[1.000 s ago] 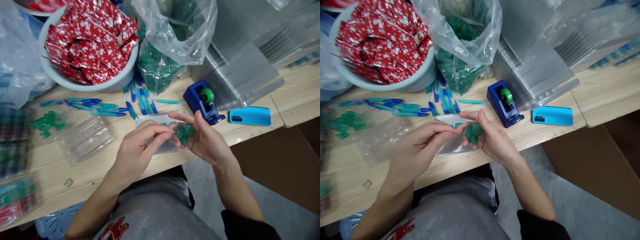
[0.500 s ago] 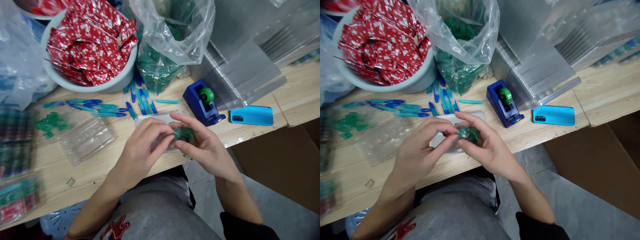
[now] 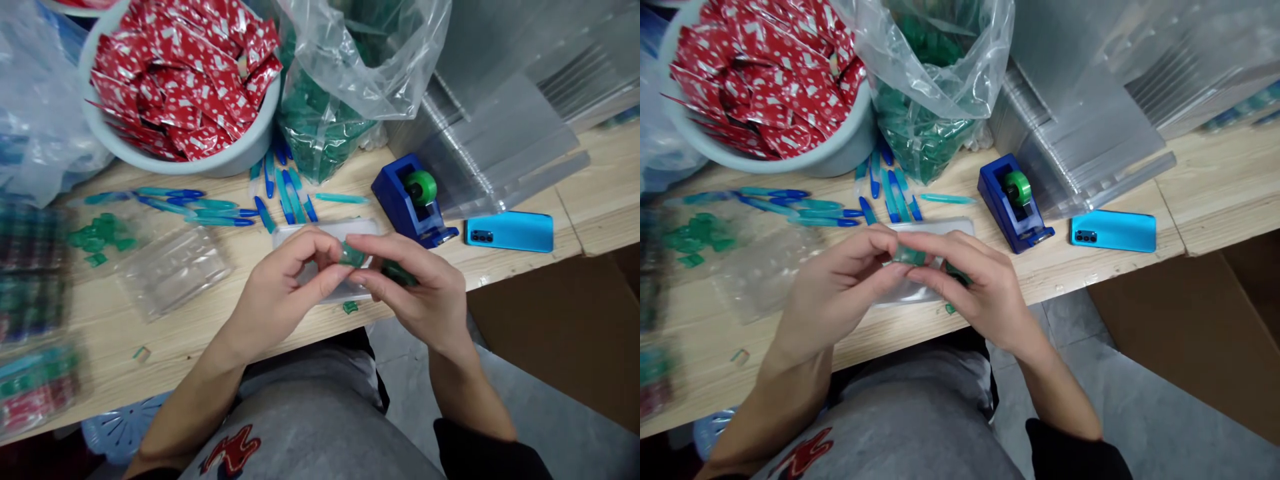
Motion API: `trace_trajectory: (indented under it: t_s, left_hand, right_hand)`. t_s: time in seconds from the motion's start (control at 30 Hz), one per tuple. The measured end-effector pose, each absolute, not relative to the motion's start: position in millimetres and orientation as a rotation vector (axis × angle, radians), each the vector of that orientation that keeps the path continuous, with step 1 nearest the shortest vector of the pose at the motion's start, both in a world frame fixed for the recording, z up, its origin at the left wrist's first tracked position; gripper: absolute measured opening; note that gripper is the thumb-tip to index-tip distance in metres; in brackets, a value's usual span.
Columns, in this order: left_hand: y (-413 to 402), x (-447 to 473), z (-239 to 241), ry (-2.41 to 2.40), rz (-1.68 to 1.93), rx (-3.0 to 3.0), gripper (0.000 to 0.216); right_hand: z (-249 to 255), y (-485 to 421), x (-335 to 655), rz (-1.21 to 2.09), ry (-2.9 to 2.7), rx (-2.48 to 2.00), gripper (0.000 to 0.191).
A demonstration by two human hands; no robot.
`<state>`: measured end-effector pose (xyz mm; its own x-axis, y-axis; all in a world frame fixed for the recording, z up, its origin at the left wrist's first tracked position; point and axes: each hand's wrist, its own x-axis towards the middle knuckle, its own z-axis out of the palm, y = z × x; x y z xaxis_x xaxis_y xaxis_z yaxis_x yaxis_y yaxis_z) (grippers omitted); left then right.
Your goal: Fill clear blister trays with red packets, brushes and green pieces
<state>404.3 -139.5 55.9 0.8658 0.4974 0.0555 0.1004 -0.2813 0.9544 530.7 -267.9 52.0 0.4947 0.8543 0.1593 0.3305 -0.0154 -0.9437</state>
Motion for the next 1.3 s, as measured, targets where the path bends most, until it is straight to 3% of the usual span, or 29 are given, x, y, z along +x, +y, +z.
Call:
trace_trajectory:
  t_s: [0.47, 0.57, 0.73, 0.87, 1.17, 1.3]
  left_hand:
    - [-153.6, 399.4, 48.9, 0.155, 0.642, 2.338, 0.013]
    - [-156.9, 396.7, 43.9, 0.146, 0.623, 2.327, 0.011]
    - [-156.5, 380.1, 49.9, 0.329, 0.526, 2.302, 0.012]
    - [-165.7, 361.7, 54.9, 0.254, 0.324, 2.272, 0.015]
    - [-228.6, 369.4, -17.8, 0.236, 0.084, 2.833, 0.035]
    - [-232.4, 379.8, -23.3, 0.309, 0.085, 2.759, 0.032]
  right_hand:
    - [45.6, -289.5, 517.9, 0.599, -1.028, -1.687, 0.027]
    - [44.4, -295.8, 525.3, 0.627, -1.135, -1.735, 0.025]
    - [44.0, -292.3, 561.0, 0.401, -1.339, -2.015, 0.026]
    - [39.9, -277.1, 580.4, 0.455, -1.604, -2.039, 0.027]
    - [35.2, -264.1, 571.0, 0.443, -1.798, -2.205, 0.031]
    - [39.8, -272.8, 571.8, 0.472, -1.349, -2.026, 0.026]
